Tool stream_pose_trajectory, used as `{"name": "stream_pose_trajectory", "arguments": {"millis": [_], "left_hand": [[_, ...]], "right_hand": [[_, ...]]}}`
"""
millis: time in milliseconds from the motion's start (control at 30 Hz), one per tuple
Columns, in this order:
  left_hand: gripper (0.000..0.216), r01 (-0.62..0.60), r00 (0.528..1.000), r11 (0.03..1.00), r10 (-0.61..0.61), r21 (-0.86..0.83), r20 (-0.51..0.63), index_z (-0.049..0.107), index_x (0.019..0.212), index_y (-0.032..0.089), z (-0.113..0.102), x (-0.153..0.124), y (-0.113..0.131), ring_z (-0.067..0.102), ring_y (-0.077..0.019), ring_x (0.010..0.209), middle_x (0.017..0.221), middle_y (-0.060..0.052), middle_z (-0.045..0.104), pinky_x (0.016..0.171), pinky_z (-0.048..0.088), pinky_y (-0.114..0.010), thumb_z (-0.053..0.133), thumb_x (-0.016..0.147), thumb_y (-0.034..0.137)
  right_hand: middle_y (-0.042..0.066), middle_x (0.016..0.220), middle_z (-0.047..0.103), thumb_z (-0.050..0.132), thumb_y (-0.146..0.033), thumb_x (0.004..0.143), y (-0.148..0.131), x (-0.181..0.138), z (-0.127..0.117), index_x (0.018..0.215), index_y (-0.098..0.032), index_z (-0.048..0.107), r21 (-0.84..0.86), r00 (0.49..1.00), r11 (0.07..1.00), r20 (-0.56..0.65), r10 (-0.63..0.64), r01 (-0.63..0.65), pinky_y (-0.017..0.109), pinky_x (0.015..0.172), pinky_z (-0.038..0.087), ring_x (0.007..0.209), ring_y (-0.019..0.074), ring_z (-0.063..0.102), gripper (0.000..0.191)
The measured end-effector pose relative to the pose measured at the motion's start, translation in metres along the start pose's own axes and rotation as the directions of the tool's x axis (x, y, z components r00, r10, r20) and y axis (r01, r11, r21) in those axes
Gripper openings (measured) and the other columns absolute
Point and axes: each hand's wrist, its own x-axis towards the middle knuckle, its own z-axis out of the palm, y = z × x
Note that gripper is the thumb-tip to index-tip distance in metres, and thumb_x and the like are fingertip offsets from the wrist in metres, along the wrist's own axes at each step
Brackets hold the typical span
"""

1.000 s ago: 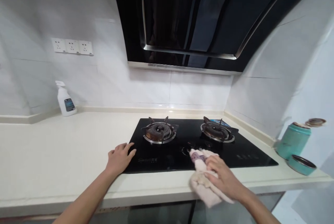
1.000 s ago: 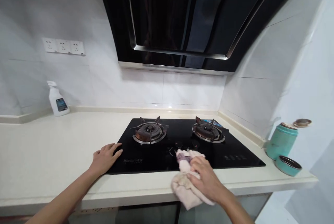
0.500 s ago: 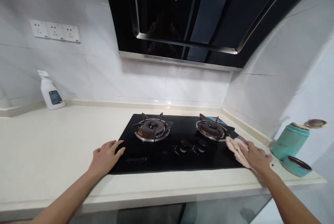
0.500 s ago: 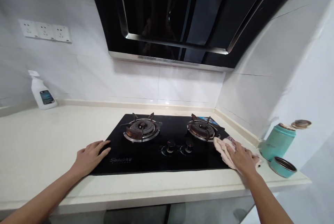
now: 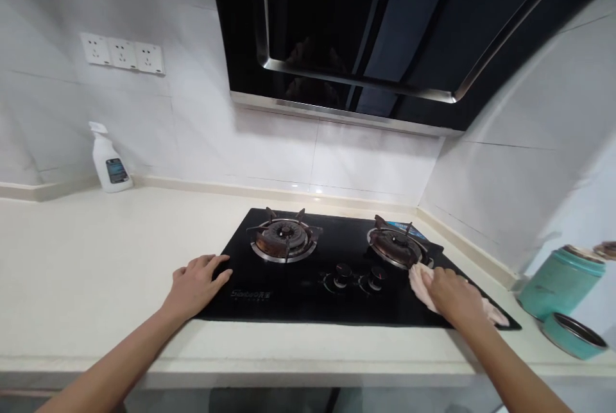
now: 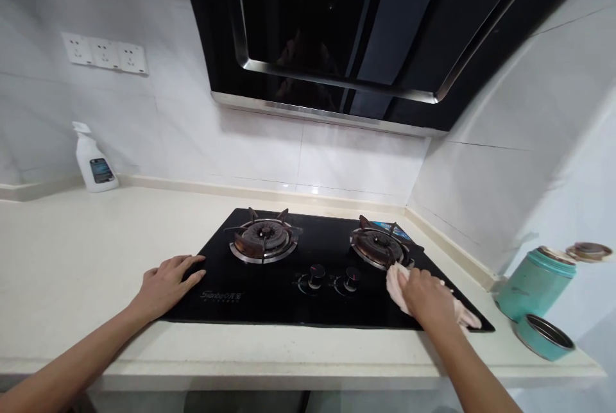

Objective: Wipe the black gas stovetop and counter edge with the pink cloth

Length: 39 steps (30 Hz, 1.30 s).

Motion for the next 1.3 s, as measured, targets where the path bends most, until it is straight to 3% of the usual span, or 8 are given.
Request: {"name": "stream_pose_trajectory", "arguments": {"millis": [167, 333, 467, 733, 867, 1033, 1167, 1300], "left_hand": [[0.051, 0.002, 1.000, 1.000, -0.002, -0.008, -0.011, 0.061, 0.139, 0.029, -0.003, -0.002, 0.005, 0.051, -0.0334, 0.138, 0.144, -0.011, 0.060, 0.113, 0.034, -0.055, 0.041, 0.097, 0.048], [0.049, -0.001, 1.000, 1.000, 0.000, -0.025, -0.017, 0.061, 0.141, 0.027, -0.005, -0.007, 0.009, 0.050, -0.0320, 0.140, 0.146, -0.013, 0.059, 0.113, 0.034, -0.053, 0.042, 0.099, 0.044], [0.050, 0.002, 1.000, 0.999, -0.002, -0.036, 0.002, 0.060, 0.143, 0.026, -0.008, -0.010, 0.011, 0.048, -0.0318, 0.141, 0.148, -0.014, 0.057, 0.114, 0.033, -0.053, 0.042, 0.100, 0.043], [0.051, 0.002, 1.000, 0.999, -0.001, -0.050, 0.008, 0.061, 0.142, 0.024, -0.006, -0.011, 0.011, 0.048, -0.0332, 0.140, 0.148, -0.016, 0.057, 0.114, 0.032, -0.053, 0.042, 0.099, 0.044], [0.050, 0.006, 1.000, 0.999, -0.006, -0.041, -0.003, 0.062, 0.141, 0.025, -0.005, -0.010, 0.011, 0.049, -0.0328, 0.140, 0.146, -0.015, 0.059, 0.113, 0.033, -0.052, 0.043, 0.099, 0.043], [0.049, -0.002, 1.000, 0.999, 0.001, -0.043, -0.019, 0.064, 0.138, 0.026, -0.001, -0.008, 0.009, 0.051, -0.0334, 0.137, 0.143, -0.014, 0.061, 0.112, 0.035, -0.053, 0.045, 0.097, 0.043], [0.048, 0.003, 0.999, 0.998, -0.006, -0.055, -0.045, 0.065, 0.137, 0.026, 0.003, -0.009, 0.006, 0.051, -0.0334, 0.137, 0.141, -0.013, 0.062, 0.111, 0.035, -0.054, 0.046, 0.096, 0.044], [0.046, -0.007, 0.998, 0.997, 0.003, -0.074, -0.061, 0.066, 0.135, 0.027, 0.007, -0.010, 0.001, 0.052, -0.0322, 0.136, 0.141, -0.012, 0.063, 0.111, 0.036, -0.054, 0.046, 0.097, 0.043]], "right_hand": [[0.021, 0.105, 0.069, 0.034, -0.027, 0.102, -0.030, -0.024, -0.038, 0.129, -0.016, 0.064, 0.002, 0.976, 0.977, 0.038, -0.213, 0.213, 0.042, 0.077, 0.049, 0.090, 0.0321, 0.070, 0.042], [0.017, 0.125, 0.068, 0.037, -0.063, 0.099, -0.044, -0.023, -0.058, 0.156, -0.022, 0.041, 0.313, 0.940, 0.931, 0.217, -0.265, 0.190, 0.046, 0.092, 0.049, 0.110, 0.0346, 0.069, 0.070], [0.015, 0.140, 0.059, 0.043, -0.064, 0.095, -0.036, -0.020, -0.054, 0.159, -0.032, 0.040, 0.345, 0.864, 0.886, 0.287, -0.415, 0.311, 0.046, 0.100, 0.046, 0.121, 0.0348, 0.063, 0.071], [0.012, 0.121, 0.072, 0.040, -0.033, 0.099, -0.037, 0.028, -0.029, 0.142, -0.029, 0.061, 0.308, 0.899, 0.910, 0.250, -0.360, 0.279, 0.037, 0.093, 0.048, 0.111, 0.0288, 0.069, 0.048], [0.015, 0.118, 0.074, 0.043, -0.028, 0.098, -0.060, 0.062, -0.032, 0.128, -0.022, 0.071, 0.351, 0.888, 0.886, 0.234, -0.397, 0.303, 0.038, 0.092, 0.046, 0.112, 0.0314, 0.068, 0.041], [0.008, 0.100, 0.078, 0.050, -0.035, 0.097, -0.093, 0.092, -0.044, 0.100, -0.023, 0.078, 0.450, 0.829, 0.801, 0.201, -0.522, 0.396, 0.032, 0.084, 0.046, 0.098, 0.0270, 0.070, 0.030], [0.005, 0.113, 0.077, 0.051, -0.035, 0.098, -0.136, 0.117, -0.046, 0.116, -0.026, 0.075, 0.480, 0.801, 0.757, 0.167, -0.575, 0.443, 0.030, 0.088, 0.046, 0.105, 0.0244, 0.069, 0.031], [0.010, 0.122, 0.073, 0.045, -0.038, 0.104, -0.194, 0.150, -0.036, 0.127, -0.023, 0.068, 0.419, 0.834, 0.805, 0.170, -0.525, 0.421, 0.031, 0.093, 0.047, 0.113, 0.0234, 0.067, 0.036]]}}
